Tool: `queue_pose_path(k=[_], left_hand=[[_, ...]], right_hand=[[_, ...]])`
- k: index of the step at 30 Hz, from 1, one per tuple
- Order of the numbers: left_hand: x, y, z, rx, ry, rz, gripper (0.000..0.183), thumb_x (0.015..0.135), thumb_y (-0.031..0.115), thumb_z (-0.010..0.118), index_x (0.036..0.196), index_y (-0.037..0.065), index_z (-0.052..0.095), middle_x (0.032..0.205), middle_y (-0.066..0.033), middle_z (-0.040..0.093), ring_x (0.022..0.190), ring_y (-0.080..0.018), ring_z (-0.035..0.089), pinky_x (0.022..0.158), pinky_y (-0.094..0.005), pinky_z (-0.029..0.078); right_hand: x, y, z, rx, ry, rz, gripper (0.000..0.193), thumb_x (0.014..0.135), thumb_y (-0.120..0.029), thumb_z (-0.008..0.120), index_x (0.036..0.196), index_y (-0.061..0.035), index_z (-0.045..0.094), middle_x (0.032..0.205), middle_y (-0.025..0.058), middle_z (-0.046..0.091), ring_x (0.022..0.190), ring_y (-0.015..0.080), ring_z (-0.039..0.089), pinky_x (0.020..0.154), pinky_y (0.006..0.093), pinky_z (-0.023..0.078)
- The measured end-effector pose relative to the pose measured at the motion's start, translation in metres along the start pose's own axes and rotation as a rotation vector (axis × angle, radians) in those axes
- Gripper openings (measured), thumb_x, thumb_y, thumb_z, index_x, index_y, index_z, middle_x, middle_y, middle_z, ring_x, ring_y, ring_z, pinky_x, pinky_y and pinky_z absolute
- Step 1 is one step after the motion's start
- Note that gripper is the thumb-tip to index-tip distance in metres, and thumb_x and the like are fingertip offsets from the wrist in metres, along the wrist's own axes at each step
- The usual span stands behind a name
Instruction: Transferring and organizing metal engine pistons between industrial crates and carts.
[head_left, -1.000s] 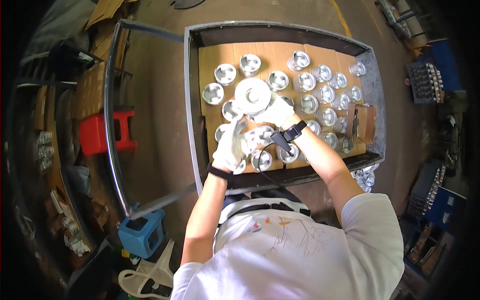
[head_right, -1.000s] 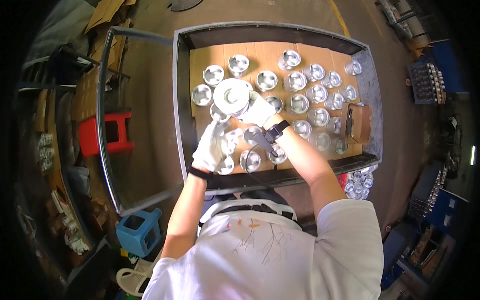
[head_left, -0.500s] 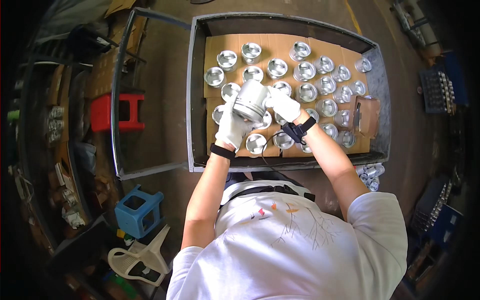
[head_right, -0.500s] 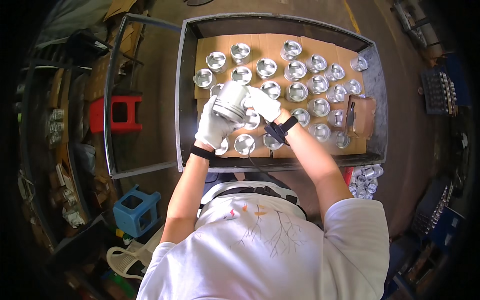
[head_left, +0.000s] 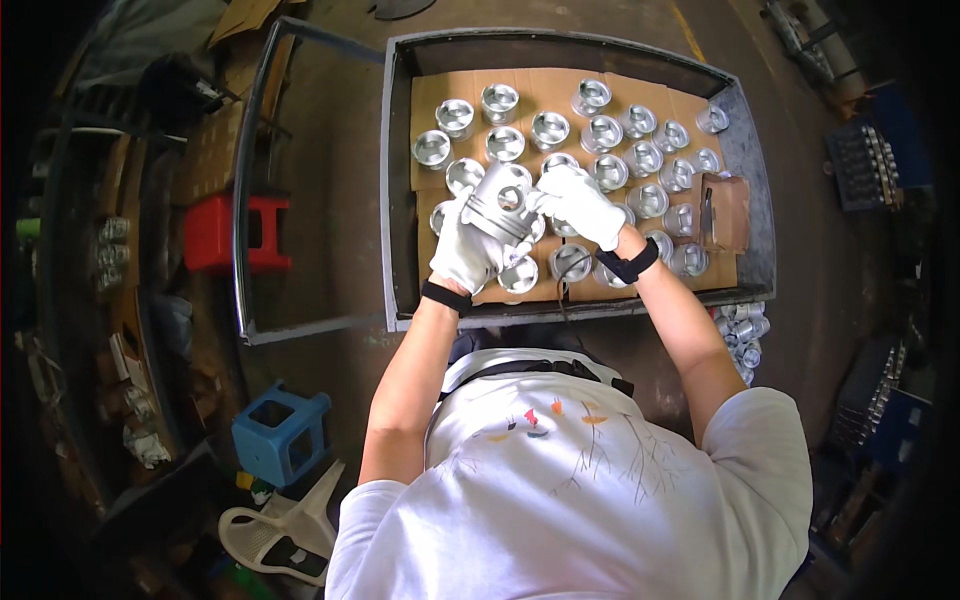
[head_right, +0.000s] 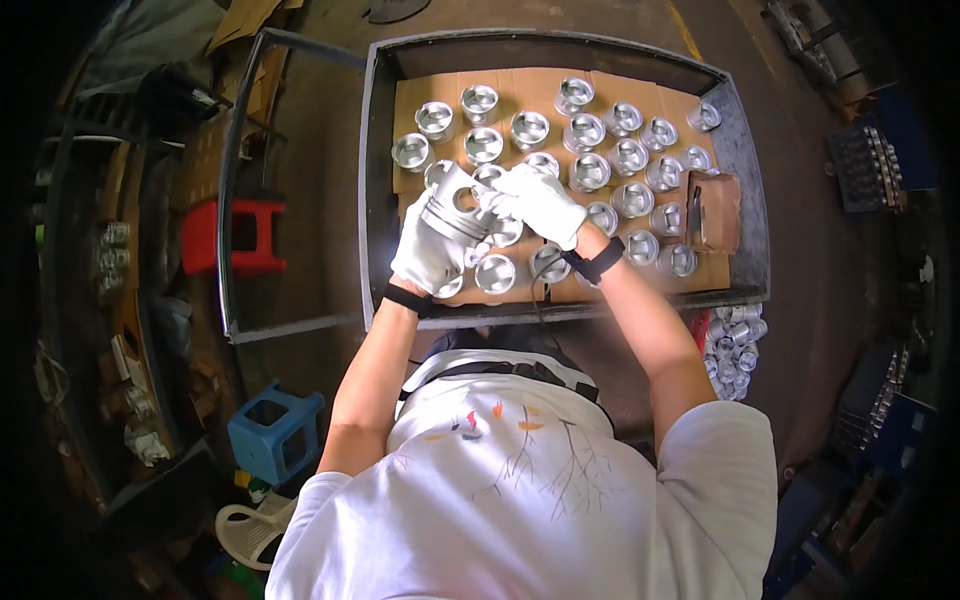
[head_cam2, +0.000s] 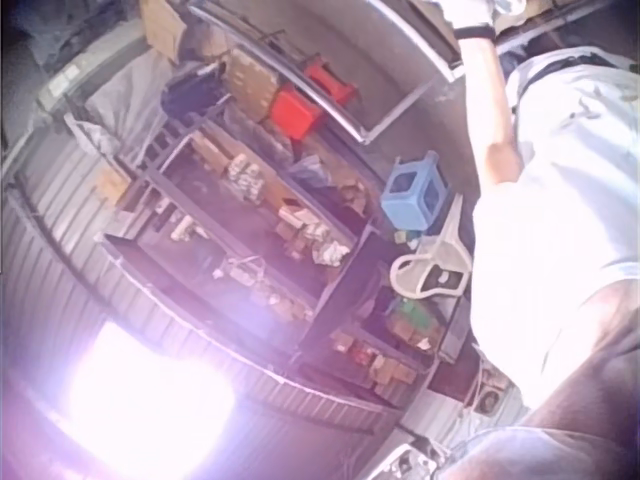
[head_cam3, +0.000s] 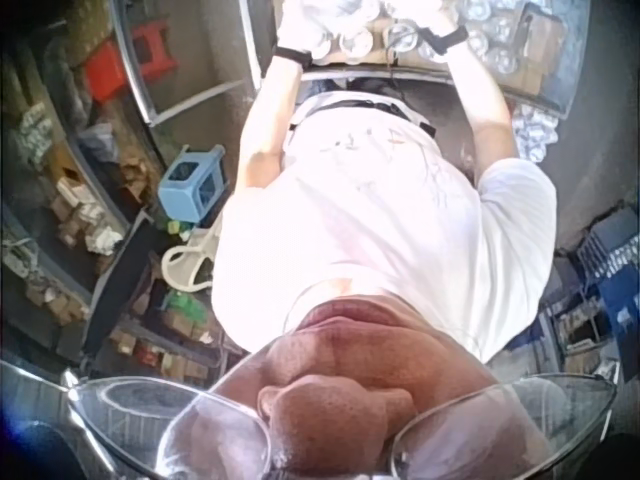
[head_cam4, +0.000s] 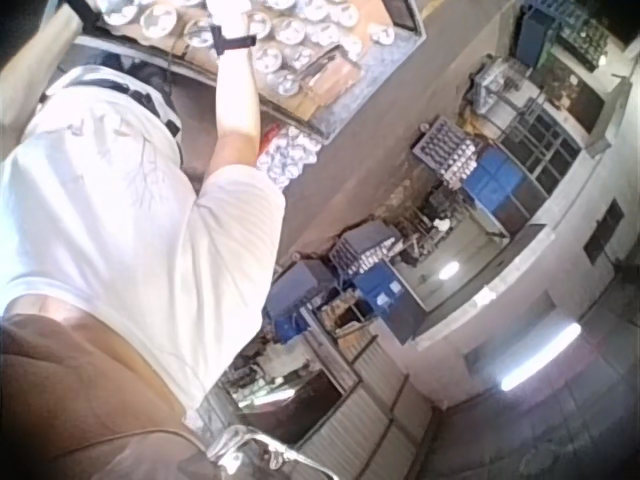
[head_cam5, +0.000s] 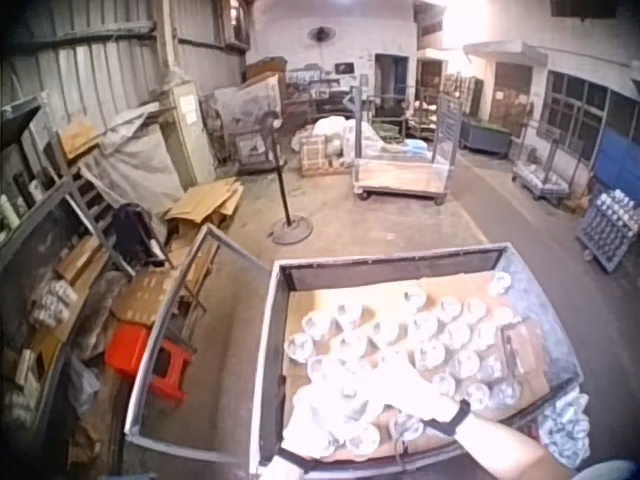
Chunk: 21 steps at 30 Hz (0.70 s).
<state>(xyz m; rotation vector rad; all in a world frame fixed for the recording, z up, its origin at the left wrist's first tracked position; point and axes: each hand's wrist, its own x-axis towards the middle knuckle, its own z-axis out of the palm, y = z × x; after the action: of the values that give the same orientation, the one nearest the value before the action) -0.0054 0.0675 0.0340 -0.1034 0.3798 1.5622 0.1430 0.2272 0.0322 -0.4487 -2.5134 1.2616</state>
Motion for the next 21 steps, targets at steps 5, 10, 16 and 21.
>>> queue_pose_path(k=[5,10,16,21], left_hand=[[-0.021,-0.002,-0.025,0.12,0.005,0.071,0.046,0.096,0.041,0.048,0.129,0.009,0.05,0.129,-0.0127,0.057,0.113,-0.0309,0.06,0.084,-0.0467,0.056],[-0.044,-0.007,-0.036,0.104,0.094,0.006,0.052,0.091,0.044,0.057,0.132,0.012,0.049,0.13,-0.0108,0.056,0.116,-0.0296,0.058,0.084,-0.051,0.055],[-0.07,-0.005,-0.042,0.088,0.025,-0.108,0.053,0.093,0.042,0.056,0.133,0.008,0.049,0.129,-0.0141,0.056,0.111,-0.0297,0.061,0.081,-0.0488,0.057],[-0.085,-0.006,-0.033,0.054,-0.019,-0.225,0.053,0.094,0.048,0.043,0.128,0.009,0.054,0.114,-0.0106,0.066,0.095,-0.0263,0.067,0.066,-0.0401,0.059]], right_hand=[[0.002,-0.018,0.03,-0.003,-0.041,-0.07,0.024,0.092,-0.023,0.057,0.095,-0.003,0.069,0.083,0.0106,0.065,0.074,0.0238,0.06,0.067,0.0348,0.047],[0.002,-0.044,0.051,0.338,-0.022,0.277,0.03,0.095,-0.024,0.057,0.104,0.0017,0.07,0.092,0.0056,0.07,0.087,0.0122,0.061,0.079,0.0278,0.048],[-0.007,-0.081,0.057,0.52,0.082,0.426,0.034,0.095,-0.032,0.057,0.102,-0.0006,0.068,0.083,0.0028,0.064,0.077,0.0111,0.058,0.068,0.0283,0.047],[-0.036,-0.066,0.032,0.044,0.096,0.359,0.034,0.094,-0.034,0.056,0.105,-0.0037,0.068,0.088,0.0077,0.069,0.08,0.0192,0.064,0.072,0.0331,0.049]])
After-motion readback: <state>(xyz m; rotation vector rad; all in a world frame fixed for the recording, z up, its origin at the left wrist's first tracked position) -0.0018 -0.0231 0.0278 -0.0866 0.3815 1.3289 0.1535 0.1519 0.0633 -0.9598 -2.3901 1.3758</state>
